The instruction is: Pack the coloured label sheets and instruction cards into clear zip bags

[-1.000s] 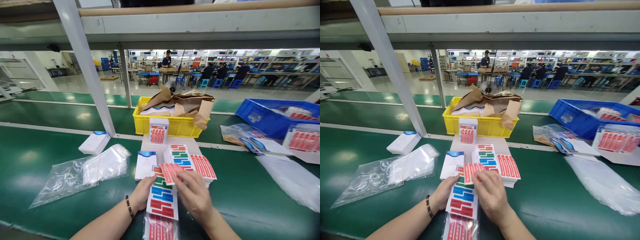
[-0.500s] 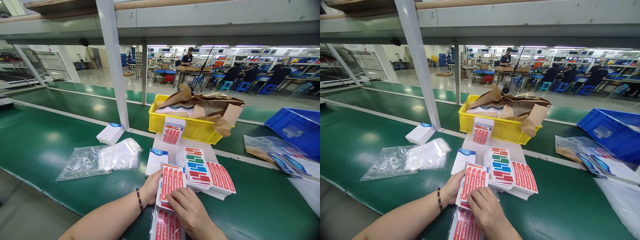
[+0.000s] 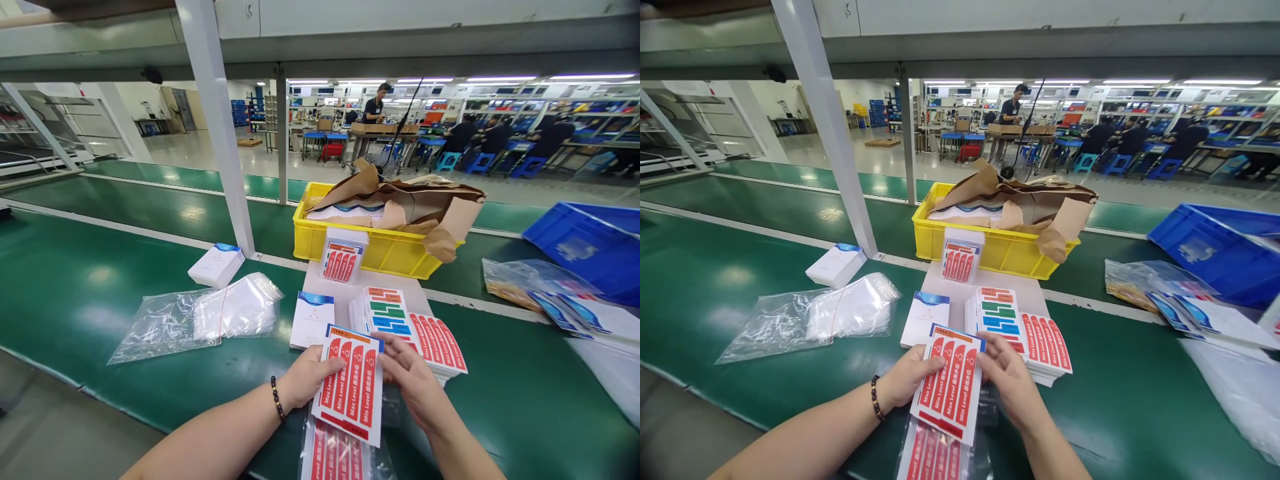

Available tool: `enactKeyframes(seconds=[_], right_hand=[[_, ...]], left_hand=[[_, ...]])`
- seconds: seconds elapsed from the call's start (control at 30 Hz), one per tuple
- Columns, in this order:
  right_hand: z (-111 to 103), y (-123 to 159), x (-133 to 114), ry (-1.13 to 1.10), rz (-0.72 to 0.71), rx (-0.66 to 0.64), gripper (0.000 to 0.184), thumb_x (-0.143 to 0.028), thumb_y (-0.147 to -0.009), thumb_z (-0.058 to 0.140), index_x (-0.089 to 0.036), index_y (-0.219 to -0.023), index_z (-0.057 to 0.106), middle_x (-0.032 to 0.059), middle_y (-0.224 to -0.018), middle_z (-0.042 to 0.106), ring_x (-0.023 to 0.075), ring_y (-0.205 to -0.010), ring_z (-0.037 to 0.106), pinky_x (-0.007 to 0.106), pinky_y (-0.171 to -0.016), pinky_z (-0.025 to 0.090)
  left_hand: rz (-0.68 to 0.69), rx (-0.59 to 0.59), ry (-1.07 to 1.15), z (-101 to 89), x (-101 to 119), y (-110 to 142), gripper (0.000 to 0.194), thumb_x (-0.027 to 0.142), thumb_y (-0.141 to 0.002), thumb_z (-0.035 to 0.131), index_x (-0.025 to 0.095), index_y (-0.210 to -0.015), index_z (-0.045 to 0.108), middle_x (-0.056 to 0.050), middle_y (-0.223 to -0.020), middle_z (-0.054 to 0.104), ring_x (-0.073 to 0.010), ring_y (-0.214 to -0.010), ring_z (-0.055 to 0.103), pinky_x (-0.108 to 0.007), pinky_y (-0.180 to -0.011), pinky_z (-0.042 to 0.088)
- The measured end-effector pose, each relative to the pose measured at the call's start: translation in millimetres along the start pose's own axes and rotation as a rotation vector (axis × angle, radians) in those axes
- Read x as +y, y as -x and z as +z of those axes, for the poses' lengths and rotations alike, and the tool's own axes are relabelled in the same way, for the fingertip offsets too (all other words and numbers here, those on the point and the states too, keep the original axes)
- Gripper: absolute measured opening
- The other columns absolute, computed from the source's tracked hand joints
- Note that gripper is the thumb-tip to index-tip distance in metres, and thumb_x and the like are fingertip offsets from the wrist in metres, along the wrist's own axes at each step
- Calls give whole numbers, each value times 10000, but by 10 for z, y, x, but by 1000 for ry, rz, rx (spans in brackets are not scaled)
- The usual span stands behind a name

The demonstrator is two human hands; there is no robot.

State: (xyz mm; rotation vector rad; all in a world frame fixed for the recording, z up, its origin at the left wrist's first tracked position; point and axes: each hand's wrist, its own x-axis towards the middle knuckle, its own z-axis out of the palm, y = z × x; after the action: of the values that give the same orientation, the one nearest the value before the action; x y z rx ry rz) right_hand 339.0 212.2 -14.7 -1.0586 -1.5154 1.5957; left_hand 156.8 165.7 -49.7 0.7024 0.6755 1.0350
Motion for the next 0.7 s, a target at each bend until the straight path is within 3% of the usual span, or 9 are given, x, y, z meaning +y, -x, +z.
enactKeyframes(seconds=[0.07,0.1,0.27,0.37,0.53,0.7], right_hand=[[-33,-18,-14,-74,118,-144,302,-368,-744,589,-169,-970,571,86,-897,636,195,-729,615,304,-599,494],[-62,-27,-19,-87,124,-140,268,-349,-731,610,-163,-924,591,79,-863,647,191,-713,616,305,-604,495],[-273,-113,-20,-223,-25,294,255,-344,-662,674,-163,-822,590,41,-706,658,172,-554,604,285,-473,489],[-298,-150,-9,-309,-68,405,280,-351,-657,676,-176,-855,585,40,-732,662,191,-591,620,306,-477,511],[-224,-122,9,-254,-47,360,264,-341,-647,691,-161,-811,589,40,-715,659,183,-588,620,309,-509,529],[-298,-88,-8,-92,-41,259,270,-361,-661,675,-143,-799,595,42,-660,642,173,-559,603,295,-490,515]], left_hand=[[-15,-26,-79,-3,20,12,367,397,-730,585,105,-951,580,-98,-831,632,-174,-719,595,-305,-703,445],[-13,-39,-145,-7,34,17,363,409,-735,572,105,-934,588,-88,-818,627,-163,-705,584,-290,-688,442],[114,24,-657,-27,101,25,230,317,-690,613,113,-794,635,-27,-701,584,-107,-617,496,-202,-581,389],[189,22,-891,-19,126,25,83,176,-678,581,132,-716,641,-9,-666,558,-105,-610,487,-197,-583,384],[310,-96,-945,9,192,41,94,152,-713,555,153,-710,648,-21,-710,564,-129,-714,515,-219,-700,396],[305,17,-896,4,235,48,109,226,-735,564,161,-723,651,-27,-787,526,-139,-768,500,-237,-738,387]])
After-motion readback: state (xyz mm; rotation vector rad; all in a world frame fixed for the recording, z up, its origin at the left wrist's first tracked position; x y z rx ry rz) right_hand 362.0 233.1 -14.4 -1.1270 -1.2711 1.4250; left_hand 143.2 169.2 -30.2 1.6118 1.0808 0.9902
